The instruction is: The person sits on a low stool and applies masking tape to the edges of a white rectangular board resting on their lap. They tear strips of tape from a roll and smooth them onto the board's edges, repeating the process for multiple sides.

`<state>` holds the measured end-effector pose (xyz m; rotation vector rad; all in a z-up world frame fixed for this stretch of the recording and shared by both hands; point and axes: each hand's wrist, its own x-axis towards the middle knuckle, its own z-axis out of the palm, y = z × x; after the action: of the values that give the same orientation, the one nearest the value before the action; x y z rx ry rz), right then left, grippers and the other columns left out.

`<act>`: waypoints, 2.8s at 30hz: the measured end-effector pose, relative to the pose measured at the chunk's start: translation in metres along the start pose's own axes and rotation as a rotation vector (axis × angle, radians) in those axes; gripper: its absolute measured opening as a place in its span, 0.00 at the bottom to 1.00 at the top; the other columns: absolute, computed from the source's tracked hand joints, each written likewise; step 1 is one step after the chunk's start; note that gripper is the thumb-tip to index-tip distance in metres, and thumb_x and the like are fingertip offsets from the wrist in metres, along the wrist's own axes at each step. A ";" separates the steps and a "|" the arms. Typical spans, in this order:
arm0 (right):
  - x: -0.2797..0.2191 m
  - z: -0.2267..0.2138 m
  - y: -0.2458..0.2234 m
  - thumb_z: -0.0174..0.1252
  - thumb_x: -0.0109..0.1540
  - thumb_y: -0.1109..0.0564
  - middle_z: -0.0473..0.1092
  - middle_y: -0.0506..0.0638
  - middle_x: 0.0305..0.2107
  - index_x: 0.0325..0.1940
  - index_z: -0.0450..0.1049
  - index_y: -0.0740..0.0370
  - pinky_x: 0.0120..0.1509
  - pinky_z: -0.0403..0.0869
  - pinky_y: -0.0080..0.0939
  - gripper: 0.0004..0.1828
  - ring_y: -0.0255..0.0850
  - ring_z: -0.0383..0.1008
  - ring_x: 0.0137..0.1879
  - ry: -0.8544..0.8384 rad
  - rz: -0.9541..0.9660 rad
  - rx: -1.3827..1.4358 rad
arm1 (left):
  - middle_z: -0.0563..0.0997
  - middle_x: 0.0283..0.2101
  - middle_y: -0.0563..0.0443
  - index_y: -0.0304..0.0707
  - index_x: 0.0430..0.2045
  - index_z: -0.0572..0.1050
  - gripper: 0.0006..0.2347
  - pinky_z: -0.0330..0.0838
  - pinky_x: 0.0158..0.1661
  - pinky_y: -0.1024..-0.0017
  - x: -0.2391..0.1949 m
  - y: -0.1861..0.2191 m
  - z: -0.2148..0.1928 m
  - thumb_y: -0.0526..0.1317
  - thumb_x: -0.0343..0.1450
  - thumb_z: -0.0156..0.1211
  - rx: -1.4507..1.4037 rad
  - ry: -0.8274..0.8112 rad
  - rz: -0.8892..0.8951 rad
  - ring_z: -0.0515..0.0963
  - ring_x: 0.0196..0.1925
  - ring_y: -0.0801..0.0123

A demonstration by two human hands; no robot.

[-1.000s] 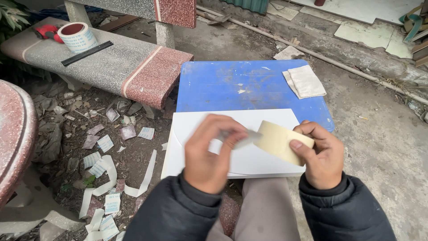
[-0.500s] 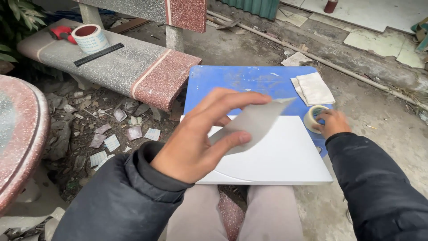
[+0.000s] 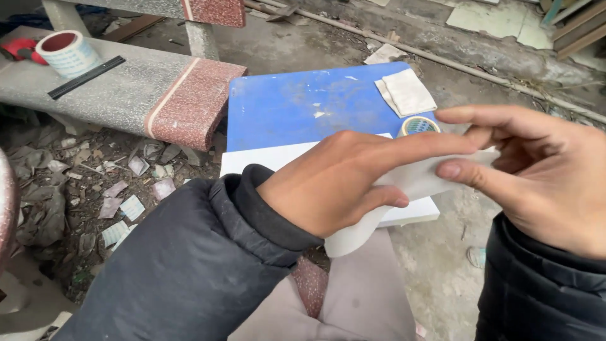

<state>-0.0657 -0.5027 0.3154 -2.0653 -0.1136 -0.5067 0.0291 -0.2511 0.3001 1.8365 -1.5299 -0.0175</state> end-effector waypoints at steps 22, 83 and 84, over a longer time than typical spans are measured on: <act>-0.062 0.027 0.227 0.78 0.76 0.67 0.83 0.54 0.50 0.61 0.85 0.66 0.60 0.84 0.38 0.11 0.39 0.81 0.53 0.381 0.064 0.054 | 0.99 0.43 0.64 0.58 0.35 0.97 0.16 0.84 0.44 0.59 -0.223 -0.004 -0.003 0.63 0.73 0.73 0.382 0.228 -0.936 0.98 0.48 0.64; -0.100 0.129 0.379 0.85 0.77 0.59 0.81 0.62 0.43 0.56 0.87 0.69 0.61 0.83 0.54 0.13 0.46 0.84 0.52 0.675 0.090 0.028 | 0.90 0.43 0.39 0.34 0.47 0.92 0.06 0.88 0.43 0.70 -0.324 -0.157 0.176 0.32 0.79 0.83 0.039 1.515 -0.830 0.88 0.50 0.66; -0.099 0.129 0.376 0.85 0.77 0.59 0.81 0.62 0.44 0.56 0.87 0.69 0.63 0.83 0.55 0.13 0.48 0.84 0.53 0.677 0.084 -0.013 | 0.90 0.43 0.39 0.33 0.47 0.92 0.06 0.88 0.43 0.70 -0.324 -0.158 0.176 0.32 0.79 0.83 0.041 1.519 -0.829 0.88 0.49 0.66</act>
<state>-0.0100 -0.5794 -0.0832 -1.7976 0.3745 -1.1192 -0.0102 -0.0612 -0.0507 1.5899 0.2750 0.8056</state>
